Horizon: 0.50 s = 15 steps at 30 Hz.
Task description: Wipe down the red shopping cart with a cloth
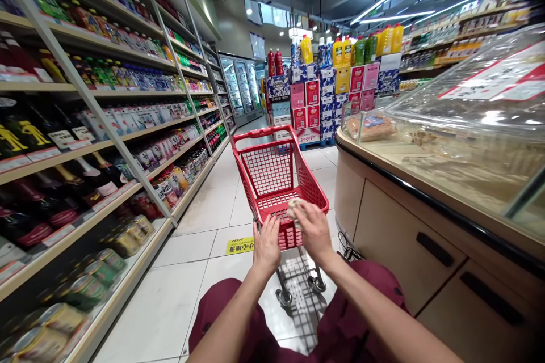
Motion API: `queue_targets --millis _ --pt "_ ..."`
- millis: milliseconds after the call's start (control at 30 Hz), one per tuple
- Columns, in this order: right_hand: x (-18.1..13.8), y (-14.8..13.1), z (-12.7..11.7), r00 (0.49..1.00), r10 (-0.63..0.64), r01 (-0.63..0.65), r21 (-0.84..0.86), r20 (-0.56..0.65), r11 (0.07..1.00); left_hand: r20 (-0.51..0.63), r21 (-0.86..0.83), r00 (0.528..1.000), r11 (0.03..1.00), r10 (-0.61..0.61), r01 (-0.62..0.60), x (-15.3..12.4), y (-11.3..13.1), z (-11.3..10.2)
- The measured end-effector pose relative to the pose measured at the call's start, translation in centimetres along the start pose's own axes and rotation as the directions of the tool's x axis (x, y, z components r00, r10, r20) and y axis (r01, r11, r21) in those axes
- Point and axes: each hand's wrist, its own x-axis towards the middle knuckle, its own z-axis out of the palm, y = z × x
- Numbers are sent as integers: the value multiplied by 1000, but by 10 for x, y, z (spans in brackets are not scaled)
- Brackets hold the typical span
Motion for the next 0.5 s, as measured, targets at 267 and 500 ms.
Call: queue_targets --millis 267,500 --pt "-8 50 5 974 225 -223 -95 21 970 -39 178 999 984 14 -7 -7 1 10" --pt "-15 9 21 990 -25 22 27 140 999 -17 216 1000 976 25 -21 -8 -1 15"
